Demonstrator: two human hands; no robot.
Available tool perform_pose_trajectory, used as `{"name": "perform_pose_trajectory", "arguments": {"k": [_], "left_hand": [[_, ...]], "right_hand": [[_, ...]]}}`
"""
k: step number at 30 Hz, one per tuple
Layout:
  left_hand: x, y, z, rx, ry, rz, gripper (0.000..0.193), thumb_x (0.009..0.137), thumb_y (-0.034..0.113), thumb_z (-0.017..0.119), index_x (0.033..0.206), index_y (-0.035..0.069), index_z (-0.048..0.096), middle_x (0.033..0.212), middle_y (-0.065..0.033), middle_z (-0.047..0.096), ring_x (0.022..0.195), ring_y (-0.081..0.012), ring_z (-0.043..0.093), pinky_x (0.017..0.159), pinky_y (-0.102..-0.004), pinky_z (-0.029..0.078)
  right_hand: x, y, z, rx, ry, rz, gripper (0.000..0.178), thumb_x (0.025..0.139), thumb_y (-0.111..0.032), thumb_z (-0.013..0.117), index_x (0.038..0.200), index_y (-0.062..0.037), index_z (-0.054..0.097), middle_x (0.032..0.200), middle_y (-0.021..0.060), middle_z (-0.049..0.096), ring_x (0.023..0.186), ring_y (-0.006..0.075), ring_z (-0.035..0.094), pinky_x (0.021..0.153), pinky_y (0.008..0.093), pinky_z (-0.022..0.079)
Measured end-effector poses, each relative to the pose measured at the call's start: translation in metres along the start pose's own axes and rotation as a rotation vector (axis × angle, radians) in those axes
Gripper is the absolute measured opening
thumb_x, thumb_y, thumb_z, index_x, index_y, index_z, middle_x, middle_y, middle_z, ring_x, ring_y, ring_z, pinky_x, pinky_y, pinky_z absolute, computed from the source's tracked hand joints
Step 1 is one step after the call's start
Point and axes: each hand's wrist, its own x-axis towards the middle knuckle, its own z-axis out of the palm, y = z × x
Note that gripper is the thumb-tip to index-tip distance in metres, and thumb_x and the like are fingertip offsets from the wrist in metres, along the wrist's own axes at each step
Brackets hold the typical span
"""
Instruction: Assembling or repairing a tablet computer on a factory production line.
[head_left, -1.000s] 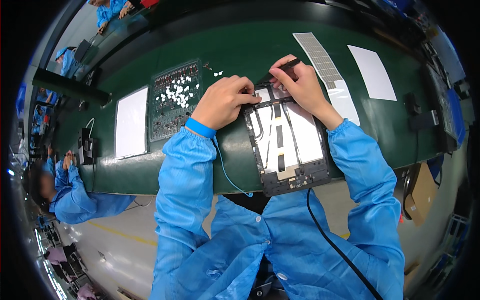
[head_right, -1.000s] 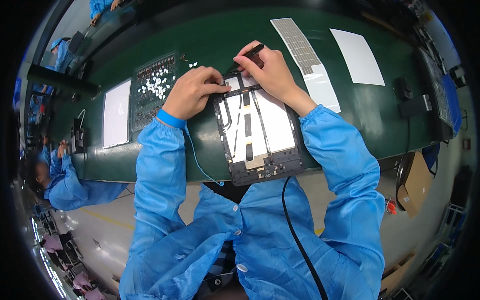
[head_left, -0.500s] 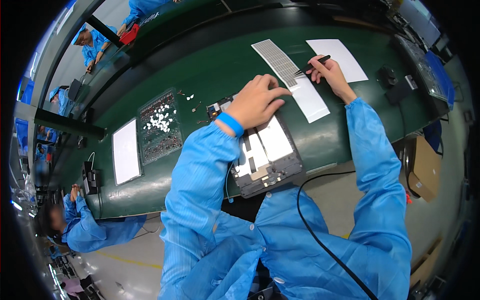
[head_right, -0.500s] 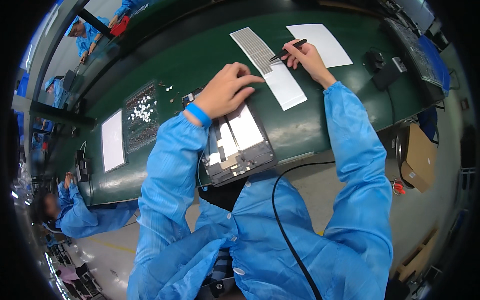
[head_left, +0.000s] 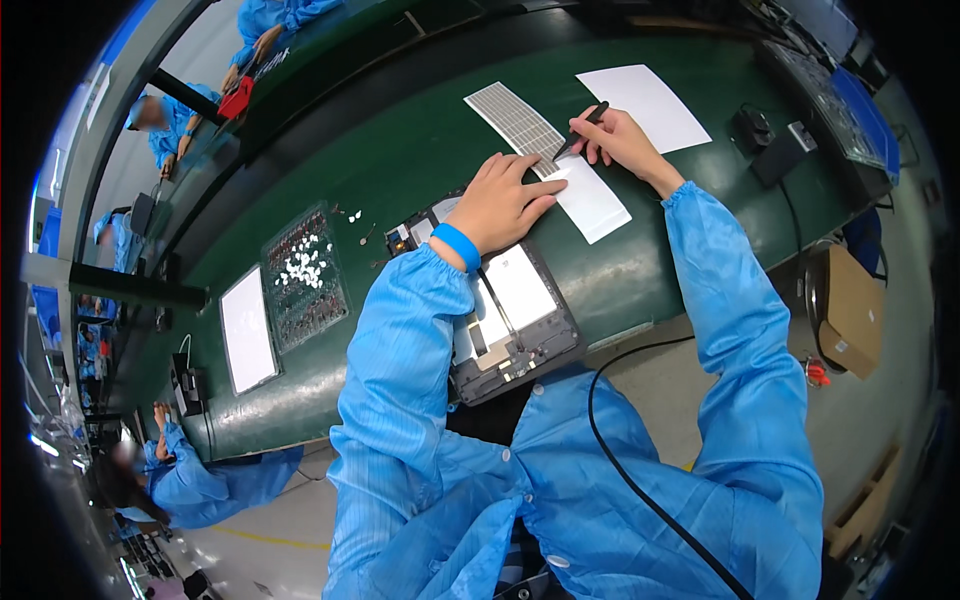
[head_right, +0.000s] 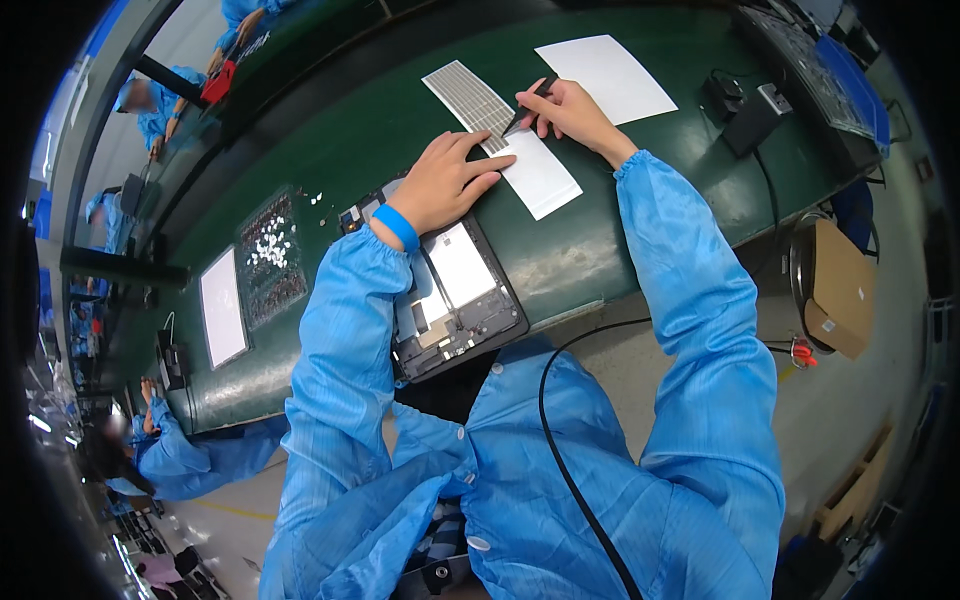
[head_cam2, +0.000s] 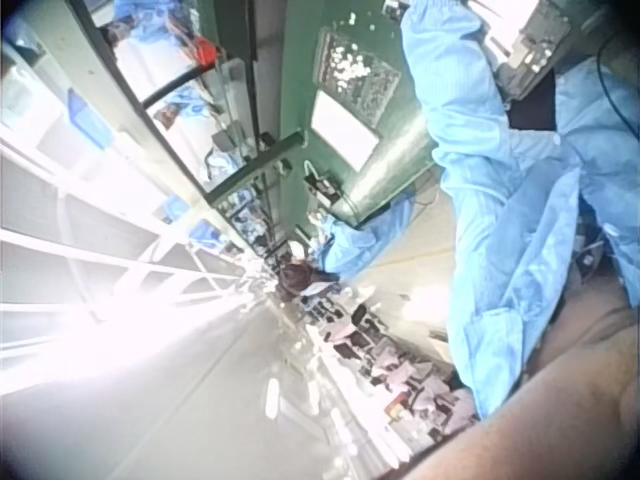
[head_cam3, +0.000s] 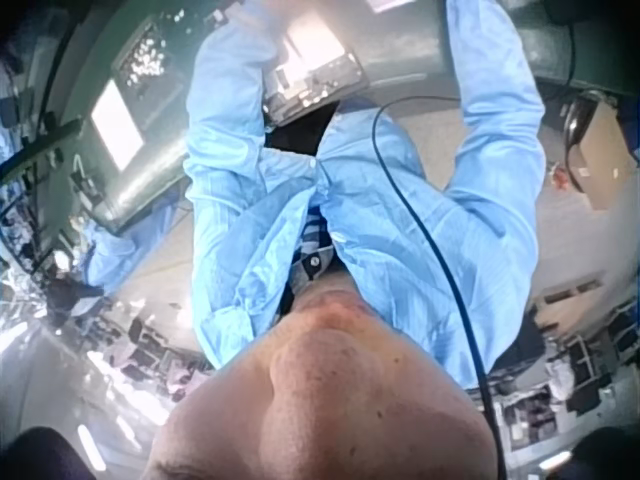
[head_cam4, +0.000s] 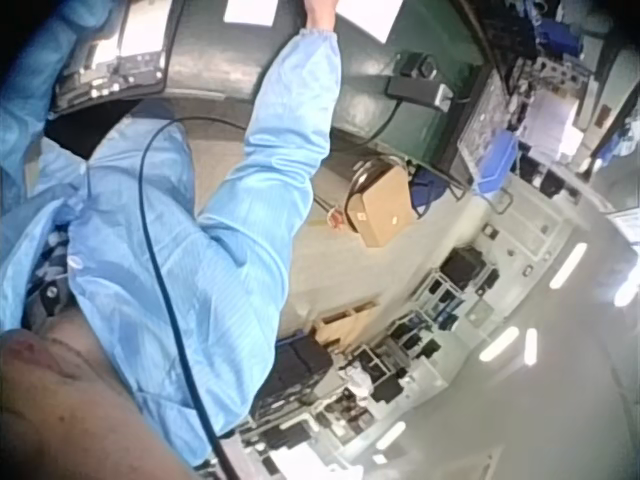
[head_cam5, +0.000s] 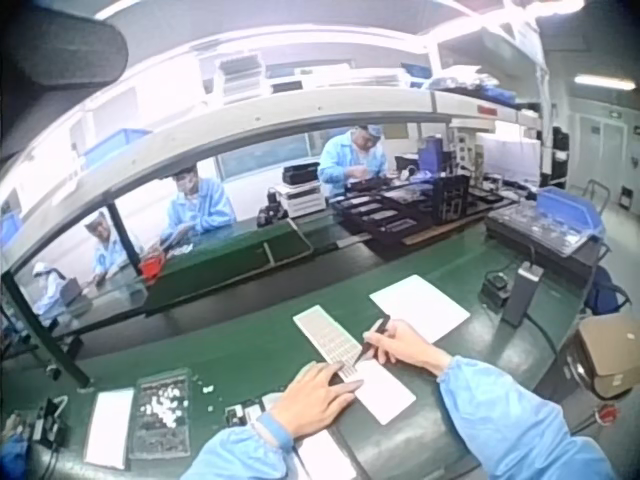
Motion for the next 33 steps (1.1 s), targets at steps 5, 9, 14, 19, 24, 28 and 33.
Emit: {"name": "perform_pose_trajectory", "arguments": {"k": [5, 9, 14, 19, 24, 28, 33], "left_hand": [[0.001, -0.006, 0.002, 0.018, 0.048, 0.056, 0.032, 0.101, 0.034, 0.052, 0.125, 0.024, 0.07, 0.134, -0.0179, 0.057, 0.122, -0.0356, 0.051, 0.111, -0.0462, 0.035], [-0.015, -0.01, -0.038, -0.148, 0.24, 0.033, 0.031, 0.1, 0.029, 0.056, 0.127, 0.018, 0.067, 0.13, -0.0206, 0.058, 0.12, -0.0373, 0.053, 0.106, -0.0478, 0.04], [-0.08, -0.026, -0.088, -0.175, 0.331, -0.215, 0.022, 0.096, 0.009, 0.057, 0.115, 0.007, 0.068, 0.121, -0.0121, 0.061, 0.115, -0.0317, 0.06, 0.098, -0.0375, 0.047], [-0.1, -0.017, -0.062, -0.16, 0.328, -0.337, 0.027, 0.095, 0.007, 0.058, 0.121, 0.007, 0.063, 0.125, -0.0113, 0.061, 0.114, -0.0304, 0.061, 0.091, -0.0359, 0.051], [-0.094, -0.012, -0.056, -0.177, 0.308, -0.261, 0.025, 0.095, 0.006, 0.057, 0.119, 0.006, 0.064, 0.123, -0.0109, 0.062, 0.108, -0.0305, 0.063, 0.088, -0.0354, 0.052], [-0.093, -0.007, -0.054, -0.173, 0.304, -0.27, 0.021, 0.095, 0.006, 0.057, 0.114, 0.005, 0.066, 0.119, -0.0102, 0.064, 0.103, -0.0298, 0.065, 0.083, -0.0358, 0.054], [-0.092, -0.006, -0.055, -0.221, 0.276, -0.331, 0.019, 0.095, 0.009, 0.059, 0.111, 0.008, 0.069, 0.12, -0.0093, 0.064, 0.101, -0.0281, 0.066, 0.082, -0.0359, 0.055]], "right_hand": [[0.007, 0.01, -0.002, 0.165, 0.095, -0.006, 0.03, 0.102, -0.033, 0.059, 0.104, -0.0025, 0.061, 0.086, 0.0086, 0.07, 0.068, 0.0106, 0.065, 0.054, 0.0202, 0.047], [0.002, 0.006, 0.011, 0.282, 0.273, -0.034, 0.035, 0.101, -0.035, 0.062, 0.104, -0.0007, 0.061, 0.086, 0.0105, 0.07, 0.069, 0.0121, 0.066, 0.056, 0.0221, 0.049], [0.001, -0.026, 0.091, 0.32, 0.09, -0.039, 0.031, 0.101, -0.034, 0.061, 0.099, -0.0031, 0.062, 0.076, 0.0045, 0.066, 0.057, 0.0066, 0.058, 0.049, 0.0209, 0.045], [0.005, -0.022, 0.127, 0.347, 0.019, -0.065, 0.032, 0.101, -0.035, 0.061, 0.099, -0.0034, 0.061, 0.074, 0.0036, 0.065, 0.055, 0.0059, 0.056, 0.048, 0.0207, 0.045], [0.005, -0.024, 0.125, 0.288, 0.007, -0.028, 0.031, 0.101, -0.034, 0.061, 0.101, -0.003, 0.061, 0.075, 0.0025, 0.065, 0.058, 0.0053, 0.056, 0.049, 0.0201, 0.045], [0.004, -0.024, 0.127, 0.269, 0.007, -0.019, 0.03, 0.102, -0.032, 0.06, 0.102, -0.0024, 0.06, 0.075, 0.0023, 0.065, 0.059, 0.0052, 0.056, 0.05, 0.0204, 0.045], [0.004, -0.028, 0.126, 0.246, -0.013, -0.042, 0.027, 0.103, -0.031, 0.058, 0.101, -0.0047, 0.059, 0.077, 0.0013, 0.063, 0.06, 0.0034, 0.053, 0.051, 0.0188, 0.043]]}}
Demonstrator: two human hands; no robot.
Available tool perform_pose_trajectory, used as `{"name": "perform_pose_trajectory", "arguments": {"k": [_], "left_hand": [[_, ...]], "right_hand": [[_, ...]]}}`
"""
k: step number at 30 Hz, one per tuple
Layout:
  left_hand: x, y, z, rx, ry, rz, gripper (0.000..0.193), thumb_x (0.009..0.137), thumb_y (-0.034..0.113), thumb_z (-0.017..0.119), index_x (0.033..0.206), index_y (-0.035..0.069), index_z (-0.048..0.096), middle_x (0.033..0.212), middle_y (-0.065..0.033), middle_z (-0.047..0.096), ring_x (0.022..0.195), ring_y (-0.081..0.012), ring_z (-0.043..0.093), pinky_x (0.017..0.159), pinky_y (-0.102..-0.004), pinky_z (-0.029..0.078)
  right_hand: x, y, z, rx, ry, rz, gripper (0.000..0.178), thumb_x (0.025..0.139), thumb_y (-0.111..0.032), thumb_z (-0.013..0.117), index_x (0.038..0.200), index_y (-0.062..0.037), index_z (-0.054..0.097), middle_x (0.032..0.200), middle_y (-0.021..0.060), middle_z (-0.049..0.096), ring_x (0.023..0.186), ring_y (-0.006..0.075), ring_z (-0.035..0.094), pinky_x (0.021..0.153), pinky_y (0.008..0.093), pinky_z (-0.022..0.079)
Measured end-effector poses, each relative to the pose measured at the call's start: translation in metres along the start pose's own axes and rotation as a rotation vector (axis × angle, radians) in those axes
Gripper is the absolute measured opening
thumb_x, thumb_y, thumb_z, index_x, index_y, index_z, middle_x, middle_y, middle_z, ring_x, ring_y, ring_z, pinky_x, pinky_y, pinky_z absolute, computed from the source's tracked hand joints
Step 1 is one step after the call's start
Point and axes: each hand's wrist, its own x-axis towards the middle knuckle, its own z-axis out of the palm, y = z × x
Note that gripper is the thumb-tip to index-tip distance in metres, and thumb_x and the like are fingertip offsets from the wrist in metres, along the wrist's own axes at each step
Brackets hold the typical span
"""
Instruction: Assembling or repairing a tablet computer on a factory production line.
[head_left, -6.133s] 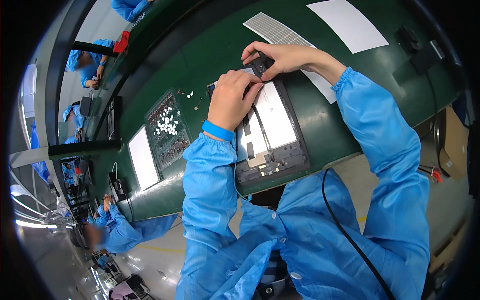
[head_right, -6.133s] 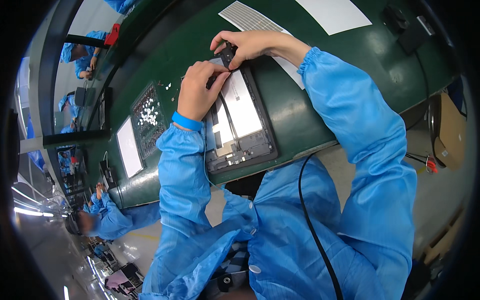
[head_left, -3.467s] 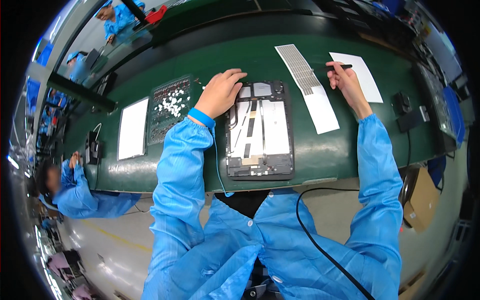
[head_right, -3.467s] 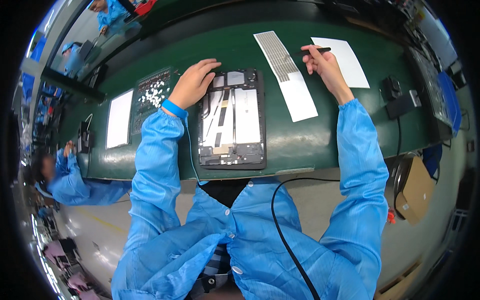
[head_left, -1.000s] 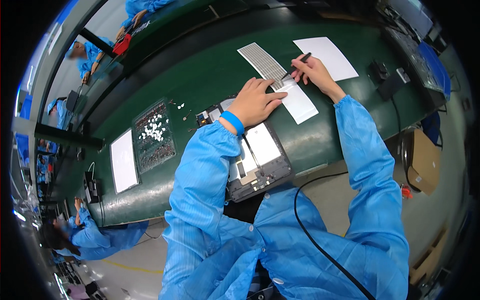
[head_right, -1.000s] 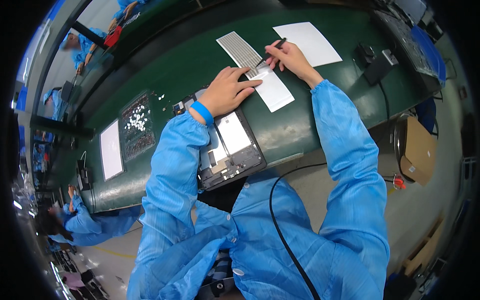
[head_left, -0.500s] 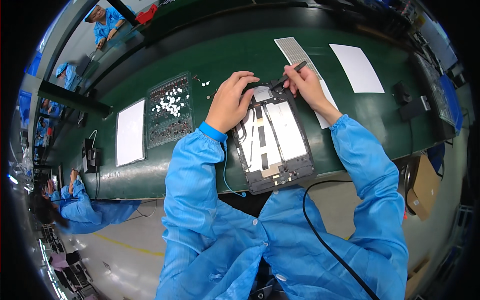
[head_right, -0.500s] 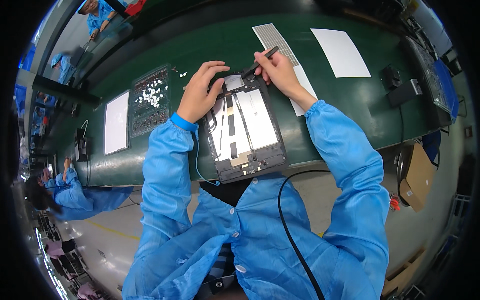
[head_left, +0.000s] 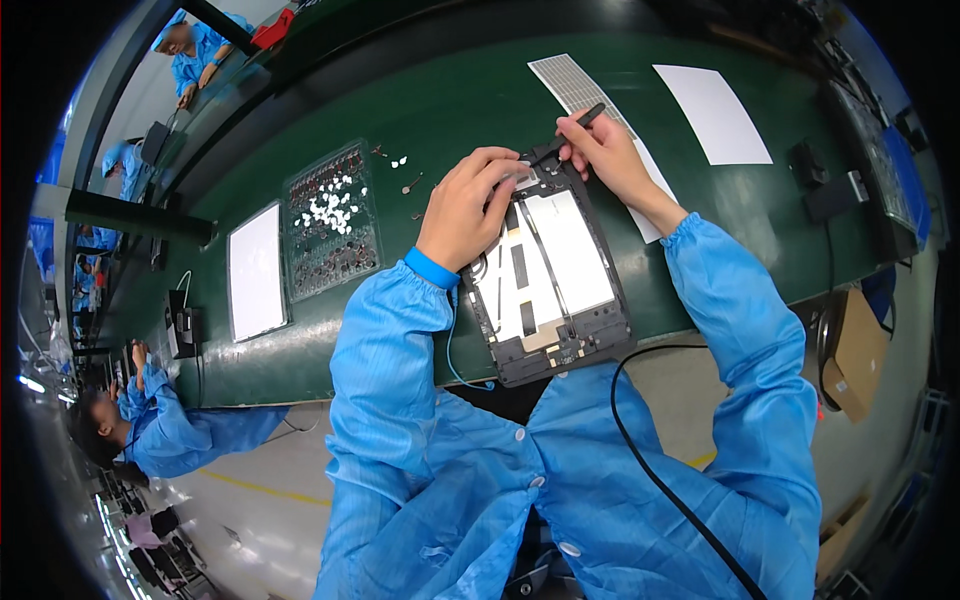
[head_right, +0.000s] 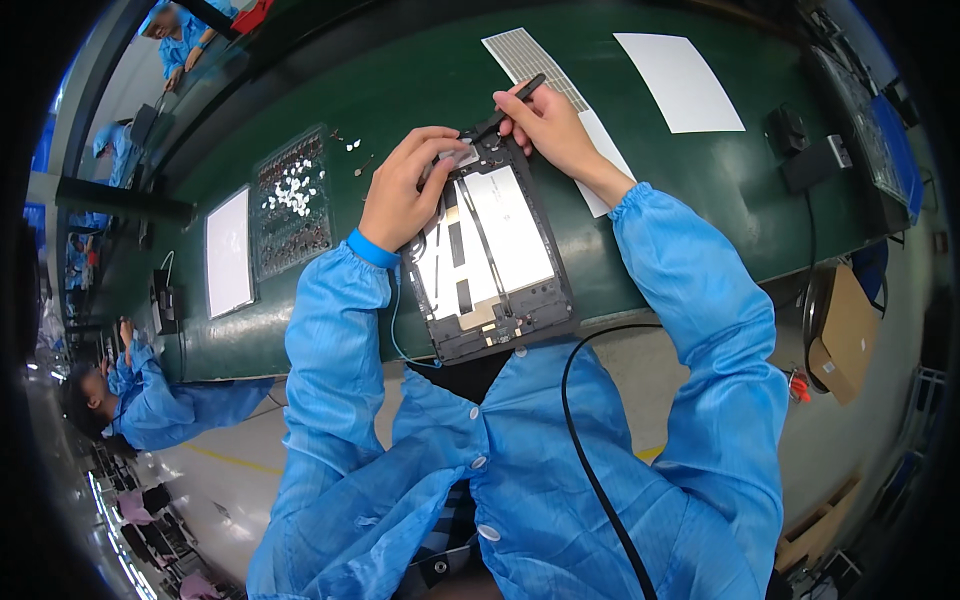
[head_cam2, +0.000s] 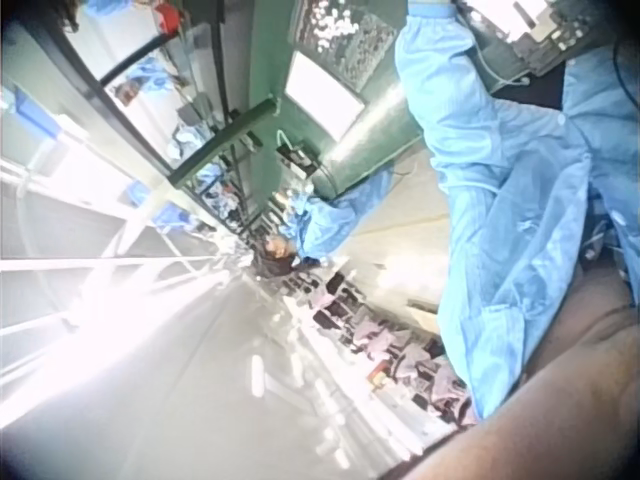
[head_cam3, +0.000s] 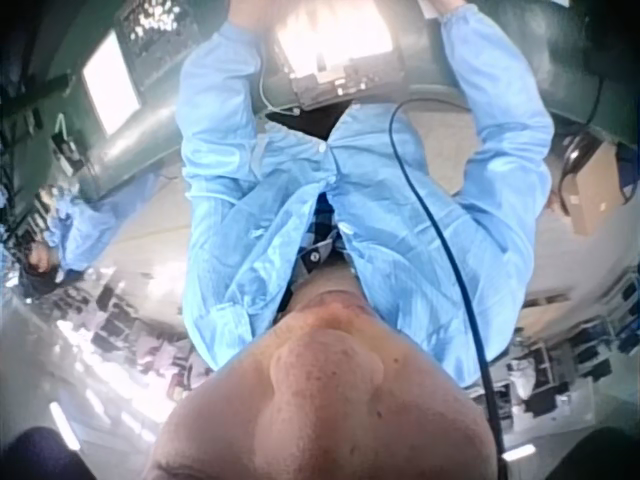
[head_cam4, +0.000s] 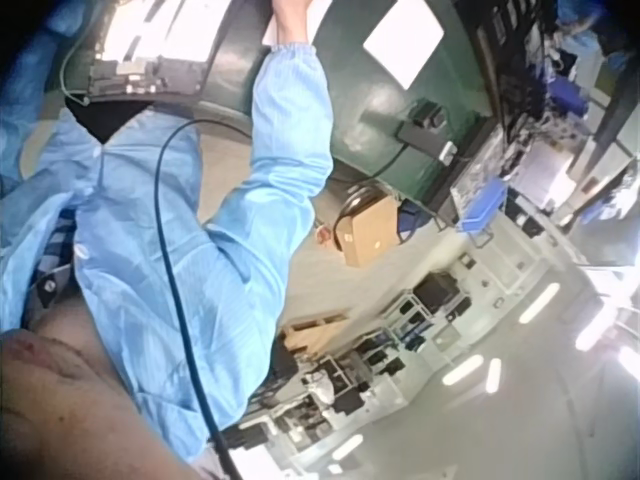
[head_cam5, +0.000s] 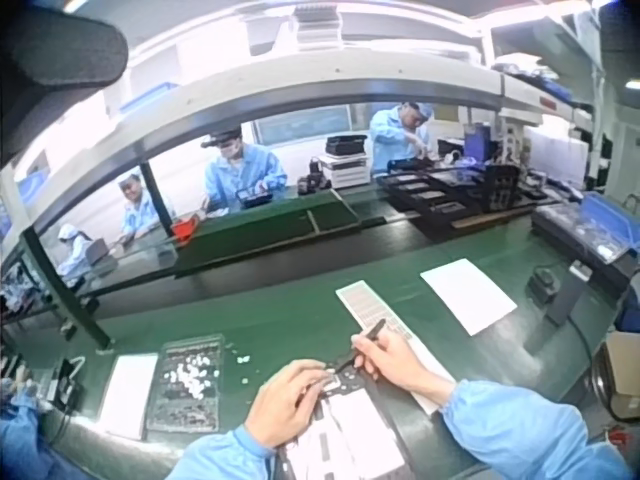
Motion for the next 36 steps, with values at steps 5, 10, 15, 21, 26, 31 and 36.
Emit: {"name": "perform_pose_trajectory", "arguments": {"k": [5, 10, 15, 21, 26, 31, 36], "left_hand": [[-0.001, 0.003, -0.001, 0.097, -0.001, 0.069, 0.017, 0.093, 0.015, 0.064, 0.105, 0.012, 0.076, 0.119, -0.0075, 0.065, 0.102, -0.0271, 0.066, 0.086, -0.0367, 0.055], [-0.001, 0.009, -0.001, 0.152, -0.003, 0.117, 0.018, 0.092, 0.014, 0.064, 0.106, 0.012, 0.076, 0.116, -0.007, 0.068, 0.111, -0.0278, 0.064, 0.097, -0.0393, 0.05], [-0.007, 0.0, 0.0, 0.153, -0.037, 0.164, 0.024, 0.095, 0.014, 0.06, 0.117, 0.009, 0.07, 0.121, -0.0072, 0.069, 0.125, -0.0283, 0.058, 0.115, -0.0477, 0.035], [-0.015, 0.004, 0.003, -0.157, 0.174, 0.063, 0.026, 0.096, 0.012, 0.057, 0.119, 0.008, 0.068, 0.123, -0.0096, 0.068, 0.129, -0.0306, 0.055, 0.117, -0.0471, 0.031], [-0.017, -0.013, 0.019, -0.545, 0.341, 0.076, 0.018, 0.094, 0.012, 0.06, 0.107, 0.006, 0.069, 0.111, -0.0121, 0.069, 0.116, -0.0301, 0.061, 0.105, -0.0447, 0.042], [-0.018, -0.004, 0.01, -0.526, 0.631, 0.085, 0.024, 0.091, 0.007, 0.056, 0.114, 0.005, 0.063, 0.13, -0.013, 0.057, 0.124, -0.0321, 0.052, 0.106, -0.0415, 0.039], [-0.032, -0.002, 0.006, -0.598, 0.727, 0.099, 0.021, 0.087, 0.001, 0.059, 0.107, 0.003, 0.053, 0.11, -0.0156, 0.053, 0.103, -0.0322, 0.054, 0.093, -0.0396, 0.045]], "right_hand": [[-0.001, -0.002, -0.001, -0.032, -0.02, 0.003, 0.023, 0.103, -0.027, 0.058, 0.104, -0.0037, 0.059, 0.079, 0.0021, 0.064, 0.061, 0.0037, 0.055, 0.052, 0.0189, 0.043], [-0.014, -0.009, 0.003, -0.095, 0.086, -0.185, 0.019, 0.099, -0.021, 0.064, 0.106, -0.0036, 0.065, 0.086, 0.0051, 0.07, 0.069, 0.009, 0.065, 0.059, 0.0224, 0.049], [-0.038, -0.046, -0.003, -0.517, 0.116, -0.309, 0.011, 0.095, -0.011, 0.063, 0.104, -0.0071, 0.068, 0.093, 0.009, 0.073, 0.082, 0.0207, 0.073, 0.067, 0.0281, 0.053], [-0.11, -0.051, 0.012, -0.789, 0.084, -0.211, 0.008, 0.086, -0.008, 0.071, 0.087, -0.0035, 0.064, 0.095, 0.0152, 0.071, 0.102, 0.0322, 0.069, 0.082, 0.0363, 0.053], [-0.122, -0.029, 0.016, -0.093, 0.157, 0.012, 0.026, 0.086, 0.008, 0.066, 0.093, -0.0063, 0.046, 0.14, 0.0284, 0.055, 0.102, 0.0116, 0.064, 0.079, 0.0231, 0.051], [-0.062, -0.067, -0.001, -0.02, 0.137, -0.131, 0.034, 0.088, 0.013, 0.061, 0.094, -0.0118, 0.039, 0.143, 0.0254, 0.054, 0.114, 0.0153, 0.06, 0.089, 0.0244, 0.048], [0.079, -0.078, -0.008, 0.12, 0.302, 0.037, 0.021, 0.088, -0.001, 0.068, 0.092, -0.01, 0.049, 0.141, 0.0089, 0.06, 0.105, 0.0129, 0.061, 0.088, 0.0244, 0.048]]}}
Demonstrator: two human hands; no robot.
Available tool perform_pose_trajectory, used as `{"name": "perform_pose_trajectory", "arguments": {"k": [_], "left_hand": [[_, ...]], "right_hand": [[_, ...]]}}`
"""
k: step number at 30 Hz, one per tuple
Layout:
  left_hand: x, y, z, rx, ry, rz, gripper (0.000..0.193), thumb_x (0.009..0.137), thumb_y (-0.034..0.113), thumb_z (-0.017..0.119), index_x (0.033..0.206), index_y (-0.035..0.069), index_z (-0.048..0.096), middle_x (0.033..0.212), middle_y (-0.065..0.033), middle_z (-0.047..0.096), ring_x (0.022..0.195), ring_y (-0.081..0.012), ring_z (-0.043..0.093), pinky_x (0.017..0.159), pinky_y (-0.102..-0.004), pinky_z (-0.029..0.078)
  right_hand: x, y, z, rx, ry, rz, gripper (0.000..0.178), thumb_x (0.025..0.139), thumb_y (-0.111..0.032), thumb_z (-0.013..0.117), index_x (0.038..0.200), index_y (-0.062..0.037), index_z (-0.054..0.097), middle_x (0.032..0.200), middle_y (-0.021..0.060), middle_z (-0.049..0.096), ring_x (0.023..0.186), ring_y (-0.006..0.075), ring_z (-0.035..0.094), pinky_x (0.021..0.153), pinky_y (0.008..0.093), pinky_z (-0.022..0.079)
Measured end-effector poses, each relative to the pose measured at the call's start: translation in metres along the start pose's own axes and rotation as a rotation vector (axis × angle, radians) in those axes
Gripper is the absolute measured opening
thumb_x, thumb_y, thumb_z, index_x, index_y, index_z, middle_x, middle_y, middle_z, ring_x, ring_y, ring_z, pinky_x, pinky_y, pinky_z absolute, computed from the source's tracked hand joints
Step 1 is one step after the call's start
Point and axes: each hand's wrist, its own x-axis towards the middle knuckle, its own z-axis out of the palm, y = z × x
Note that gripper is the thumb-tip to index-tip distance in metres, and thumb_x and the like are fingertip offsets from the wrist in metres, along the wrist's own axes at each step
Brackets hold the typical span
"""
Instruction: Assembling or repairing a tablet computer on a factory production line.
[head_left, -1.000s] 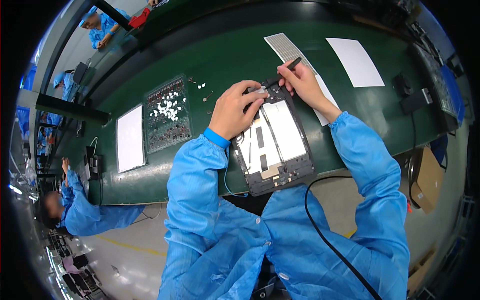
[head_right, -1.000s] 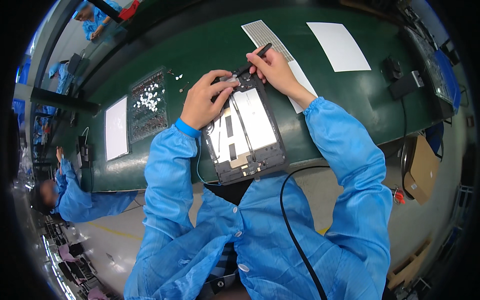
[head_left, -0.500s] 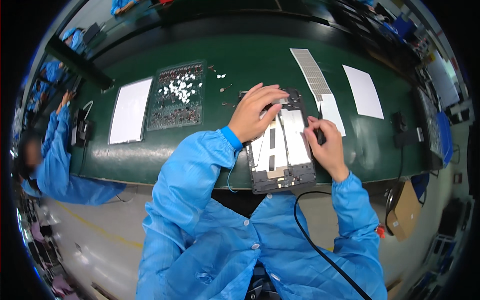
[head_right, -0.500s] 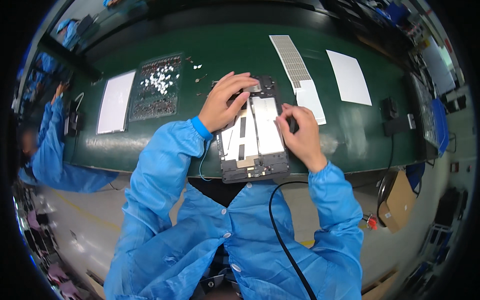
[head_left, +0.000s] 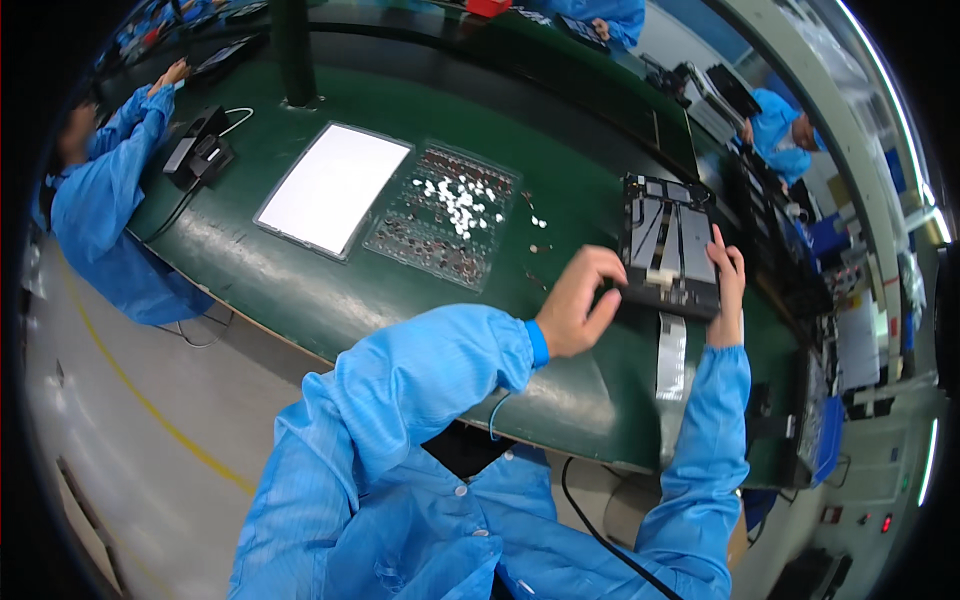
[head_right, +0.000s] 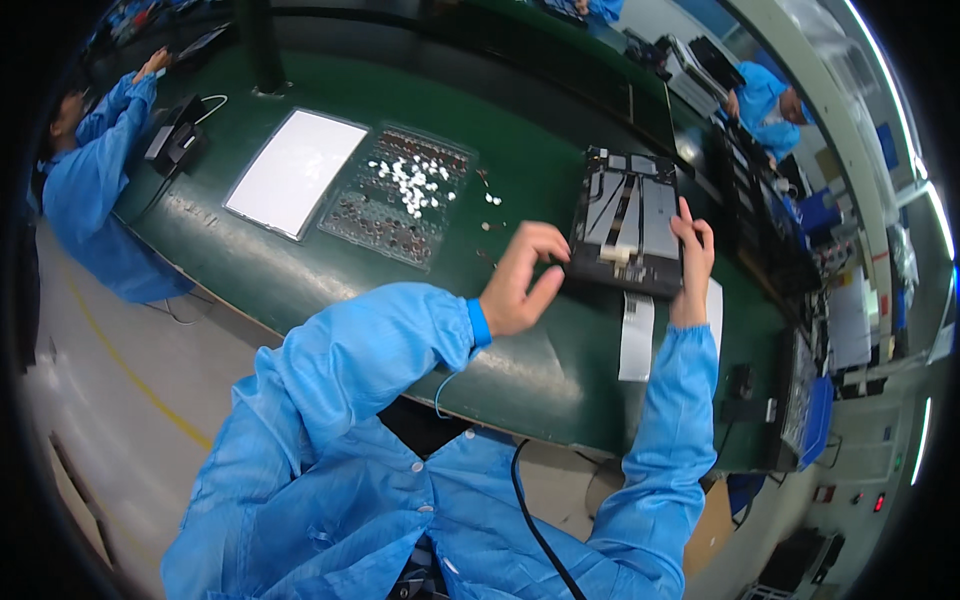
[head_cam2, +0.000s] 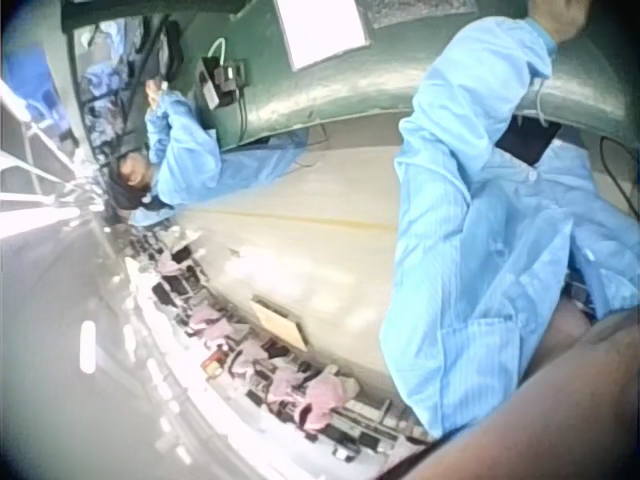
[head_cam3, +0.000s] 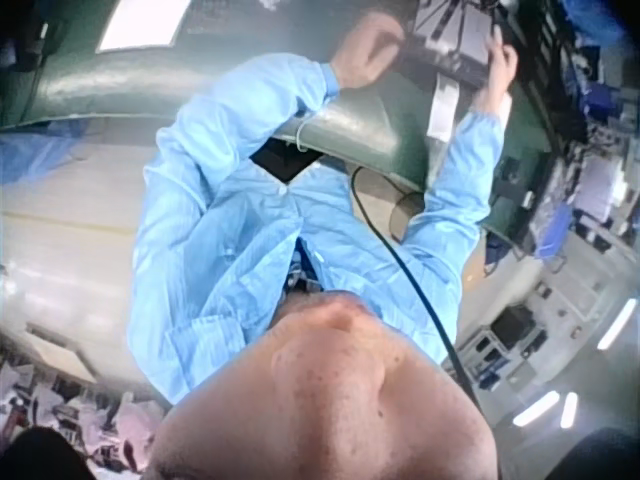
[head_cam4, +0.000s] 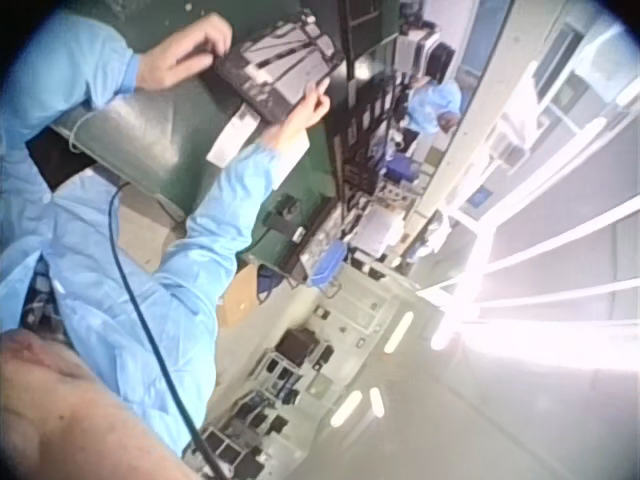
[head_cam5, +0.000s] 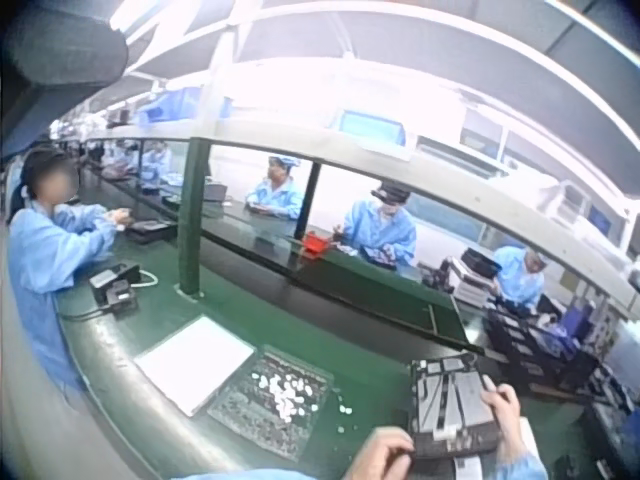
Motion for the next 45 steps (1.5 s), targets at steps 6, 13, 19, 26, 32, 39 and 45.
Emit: {"name": "perform_pose_trajectory", "arguments": {"k": [6, 13, 19, 26, 32, 39, 45], "left_hand": [[0.003, 0.013, 0.008, -0.067, -0.347, -0.003, 0.012, 0.091, 0.001, 0.056, 0.102, 0.003, 0.057, 0.099, -0.0128, 0.059, 0.092, -0.032, 0.06, 0.081, -0.04, 0.049], [0.002, 0.011, 0.017, -0.084, -0.413, -0.011, 0.021, 0.089, -0.001, 0.054, 0.11, 0.004, 0.054, 0.099, -0.013, 0.059, 0.091, -0.0327, 0.062, 0.078, -0.043, 0.05], [0.001, 0.011, 0.004, -0.059, -0.448, -0.092, 0.024, 0.09, 0.002, 0.053, 0.113, 0.005, 0.052, 0.099, -0.0117, 0.059, 0.089, -0.0328, 0.063, 0.074, -0.0433, 0.05], [-0.009, 0.001, 0.01, 0.029, -0.649, -0.045, 0.019, 0.089, 0.008, 0.059, 0.108, 0.008, 0.057, 0.101, -0.0103, 0.06, 0.087, -0.0341, 0.063, 0.073, -0.047, 0.049], [0.048, -0.024, -0.034, 0.377, -0.604, 0.142, 0.004, 0.087, 0.014, 0.067, 0.09, 0.012, 0.066, 0.092, -0.0071, 0.063, 0.081, -0.0288, 0.064, 0.068, -0.0388, 0.051], [0.081, -0.033, -0.115, 0.555, -0.9, -0.283, 0.018, 0.079, 0.02, 0.082, 0.089, 0.01, 0.071, 0.082, -0.0016, 0.059, 0.075, -0.0161, 0.057, 0.068, -0.0299, 0.049], [0.071, -0.035, -0.111, 0.48, -0.98, -0.155, 0.013, 0.076, 0.017, 0.082, 0.082, 0.011, 0.072, 0.083, -0.0037, 0.065, 0.081, -0.0212, 0.066, 0.069, -0.033, 0.053]], "right_hand": [[0.155, 0.064, 0.069, 0.022, 0.107, 0.071, 0.031, 0.079, 0.001, 0.075, 0.103, -0.0017, 0.056, 0.122, 0.0125, 0.067, 0.107, 0.0207, 0.064, 0.092, 0.0311, 0.053], [0.226, 0.125, 0.13, -0.011, 0.05, -0.081, 0.032, 0.081, 0.003, 0.073, 0.109, -0.0064, 0.061, 0.113, 0.0073, 0.066, 0.095, 0.0194, 0.063, 0.077, 0.0297, 0.053], [0.183, 0.1, 0.115, -0.546, -0.238, -0.269, 0.022, 0.09, -0.014, 0.069, 0.11, -0.0054, 0.067, 0.095, 0.0025, 0.068, 0.084, 0.0156, 0.063, 0.074, 0.0274, 0.049], [0.008, 0.045, 0.005, -1.453, -0.234, -0.53, 0.024, 0.09, -0.02, 0.066, 0.113, -0.0124, 0.065, 0.096, 0.0149, 0.072, 0.092, 0.0351, 0.068, 0.081, 0.0417, 0.054], [-0.036, 0.047, -0.066, -1.457, -0.193, -0.404, 0.027, 0.092, -0.02, 0.064, 0.118, -0.0125, 0.063, 0.104, 0.018, 0.07, 0.093, 0.0363, 0.067, 0.08, 0.0446, 0.053], [-0.057, 0.048, -0.003, -0.962, -0.092, -0.649, 0.023, 0.092, -0.017, 0.066, 0.114, -0.0109, 0.065, 0.101, 0.0162, 0.072, 0.088, 0.0369, 0.068, 0.075, 0.042, 0.053], [-0.108, 0.057, 0.037, -0.87, -0.415, -0.788, 0.025, 0.086, -0.006, 0.068, 0.111, -0.0084, 0.065, 0.114, 0.0087, 0.07, 0.102, 0.0327, 0.063, 0.092, 0.041, 0.049]]}}
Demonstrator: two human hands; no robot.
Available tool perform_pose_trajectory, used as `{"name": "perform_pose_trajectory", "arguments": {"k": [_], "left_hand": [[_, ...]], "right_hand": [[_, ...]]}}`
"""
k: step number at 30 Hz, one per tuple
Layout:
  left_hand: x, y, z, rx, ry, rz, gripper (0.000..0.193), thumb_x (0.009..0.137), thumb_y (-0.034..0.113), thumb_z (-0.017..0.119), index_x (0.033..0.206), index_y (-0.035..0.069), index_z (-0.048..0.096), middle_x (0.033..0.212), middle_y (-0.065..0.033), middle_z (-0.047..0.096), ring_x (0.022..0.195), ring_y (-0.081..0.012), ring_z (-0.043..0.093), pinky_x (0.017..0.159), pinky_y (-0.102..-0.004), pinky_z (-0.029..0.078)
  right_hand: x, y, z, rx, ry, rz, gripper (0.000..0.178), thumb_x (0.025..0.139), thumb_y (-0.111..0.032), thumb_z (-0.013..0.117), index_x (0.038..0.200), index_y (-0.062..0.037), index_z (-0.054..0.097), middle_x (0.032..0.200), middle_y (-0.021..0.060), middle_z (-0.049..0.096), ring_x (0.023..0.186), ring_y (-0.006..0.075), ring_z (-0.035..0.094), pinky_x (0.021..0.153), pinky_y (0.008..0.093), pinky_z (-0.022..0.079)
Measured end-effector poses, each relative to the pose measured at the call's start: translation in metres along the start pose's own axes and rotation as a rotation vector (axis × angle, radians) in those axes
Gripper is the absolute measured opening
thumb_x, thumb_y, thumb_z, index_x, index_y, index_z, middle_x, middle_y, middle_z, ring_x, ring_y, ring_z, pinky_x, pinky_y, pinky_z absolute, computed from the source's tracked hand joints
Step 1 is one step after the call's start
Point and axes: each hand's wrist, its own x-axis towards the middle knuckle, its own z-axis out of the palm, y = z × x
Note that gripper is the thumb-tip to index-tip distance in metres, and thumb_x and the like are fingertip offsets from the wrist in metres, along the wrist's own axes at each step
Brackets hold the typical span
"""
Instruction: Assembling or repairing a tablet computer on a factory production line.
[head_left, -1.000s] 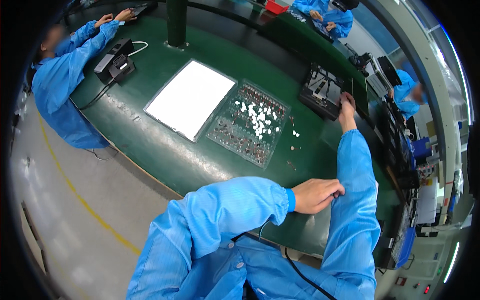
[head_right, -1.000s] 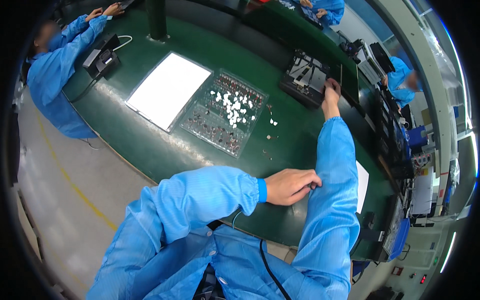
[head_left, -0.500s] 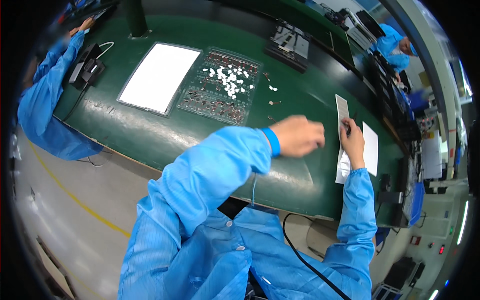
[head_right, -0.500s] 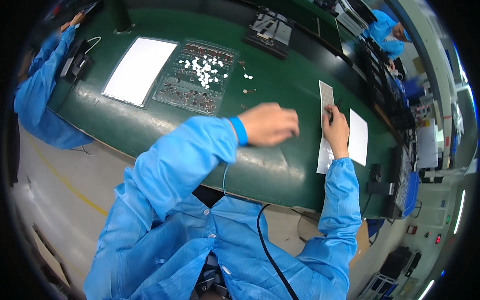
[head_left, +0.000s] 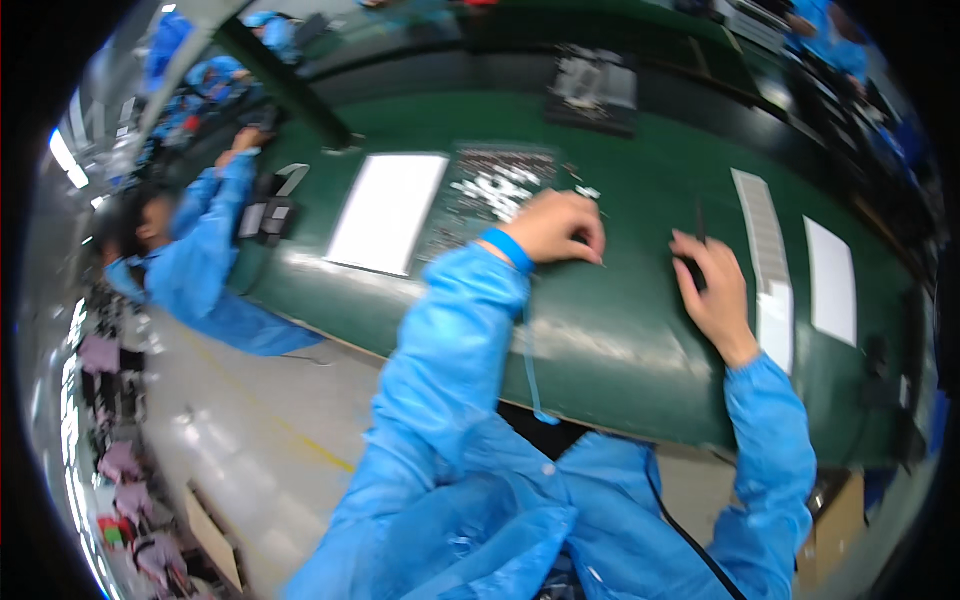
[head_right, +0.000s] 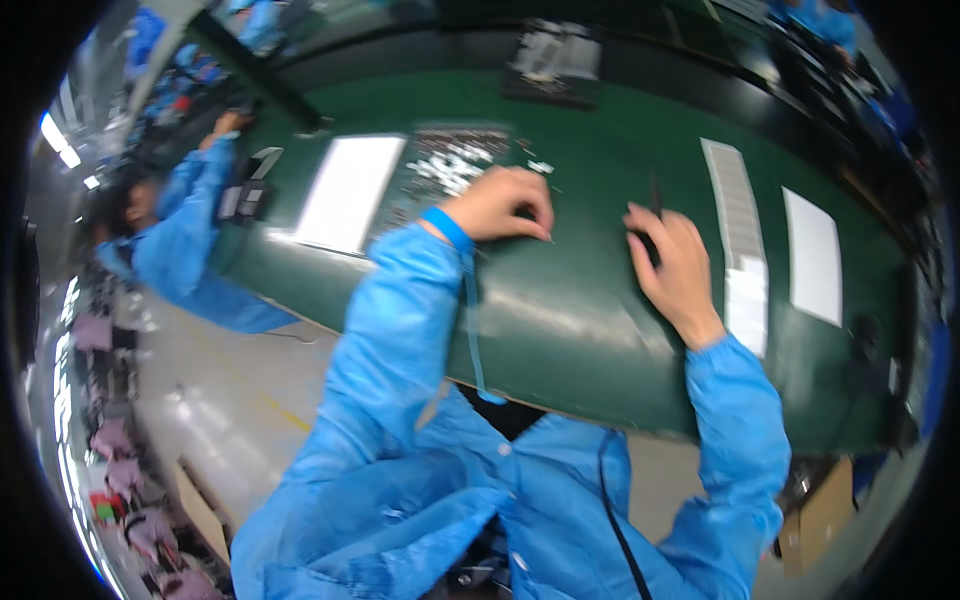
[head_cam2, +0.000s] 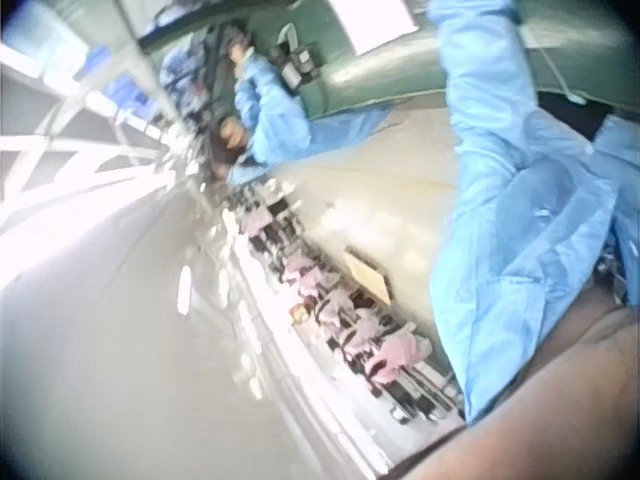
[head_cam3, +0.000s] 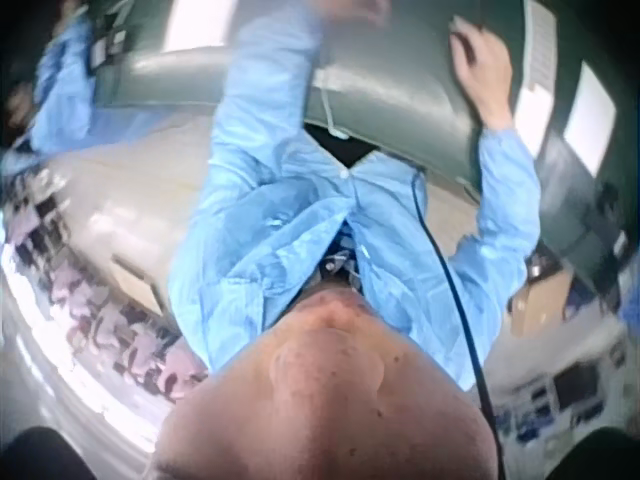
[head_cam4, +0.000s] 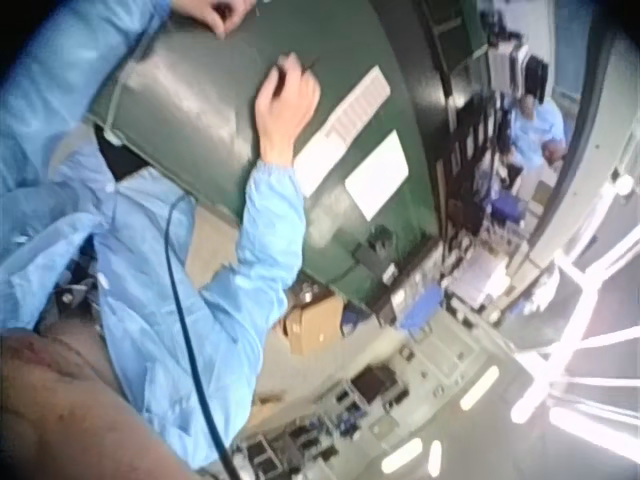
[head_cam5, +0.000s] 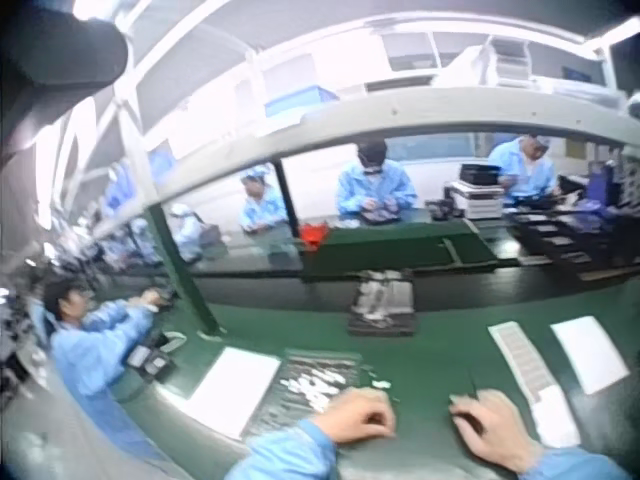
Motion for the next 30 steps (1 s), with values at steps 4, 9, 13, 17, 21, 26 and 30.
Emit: {"name": "perform_pose_trajectory", "arguments": {"k": [4, 9, 13, 17, 21, 26, 30], "left_hand": [[-0.001, 0.009, 0.016, 0.049, -0.013, -0.037, 0.009, 0.08, 0.019, 0.077, 0.082, 0.011, 0.072, 0.085, -0.0048, 0.064, 0.086, -0.0264, 0.064, 0.076, -0.0388, 0.051], [0.013, 0.031, 0.027, -0.224, 0.131, -0.062, 0.016, 0.09, 0.016, 0.072, 0.092, 0.005, 0.061, 0.088, -0.0067, 0.057, 0.078, -0.0198, 0.06, 0.068, -0.0333, 0.049], [0.025, 0.054, 0.044, -0.4, 0.24, -0.129, 0.016, 0.09, 0.014, 0.072, 0.093, 0.005, 0.06, 0.085, -0.005, 0.06, 0.073, -0.0154, 0.057, 0.065, -0.0299, 0.046], [0.032, 0.063, 0.058, -0.671, 0.423, -0.148, 0.017, 0.09, 0.012, 0.072, 0.102, 0.006, 0.063, 0.08, 0.0027, 0.059, 0.068, -0.0039, 0.049, 0.061, -0.0226, 0.04], [0.033, 0.058, 0.071, -0.782, 0.422, -0.185, 0.017, 0.09, 0.012, 0.072, 0.105, 0.007, 0.065, 0.081, 0.0046, 0.06, 0.069, -0.0023, 0.047, 0.061, -0.0209, 0.038], [0.035, 0.065, 0.081, -0.709, 0.479, -0.107, 0.015, 0.09, 0.012, 0.072, 0.103, 0.006, 0.069, 0.083, 0.0007, 0.062, 0.072, -0.0056, 0.053, 0.063, -0.0224, 0.042], [0.034, 0.067, 0.082, -0.67, 0.477, -0.079, 0.012, 0.092, 0.01, 0.069, 0.1, 0.002, 0.066, 0.086, -0.0052, 0.066, 0.077, -0.0106, 0.061, 0.068, -0.025, 0.049]], "right_hand": [[-0.013, 0.0, 0.0, 0.059, -0.085, 0.021, 0.023, 0.085, -0.005, 0.067, 0.108, -0.0068, 0.065, 0.119, 0.0103, 0.069, 0.11, 0.0356, 0.06, 0.1, 0.0449, 0.044], [-0.013, -0.011, -0.003, 0.173, -0.012, 0.068, 0.019, 0.084, -0.003, 0.068, 0.102, -0.005, 0.065, 0.104, 0.0144, 0.069, 0.097, 0.0355, 0.062, 0.087, 0.0414, 0.048], [-0.013, -0.02, 0.008, 0.228, -0.02, 0.081, 0.024, 0.079, -0.007, 0.074, 0.101, -0.0042, 0.065, 0.087, 0.0137, 0.061, 0.086, 0.0343, 0.058, 0.075, 0.0416, 0.047], [-0.011, -0.028, 0.013, 0.223, -0.054, 0.073, 0.027, 0.074, -0.008, 0.079, 0.096, -0.0033, 0.064, 0.09, 0.013, 0.064, 0.085, 0.0333, 0.06, 0.076, 0.04, 0.048], [-0.015, -0.018, 0.022, 0.245, -0.047, 0.105, 0.024, 0.077, -0.006, 0.078, 0.096, -0.0027, 0.064, 0.088, 0.012, 0.067, 0.083, 0.03, 0.063, 0.075, 0.0381, 0.049], [-0.023, -0.009, 0.028, 0.328, 0.029, 0.229, 0.021, 0.082, -0.004, 0.076, 0.1, -0.0018, 0.065, 0.088, 0.0121, 0.066, 0.08, 0.0254, 0.064, 0.071, 0.035, 0.049], [-0.023, -0.005, 0.027, 0.342, 0.019, 0.242, 0.017, 0.085, -0.004, 0.073, 0.099, -0.0015, 0.064, 0.086, 0.0118, 0.066, 0.077, 0.0238, 0.064, 0.069, 0.0338, 0.049]]}}
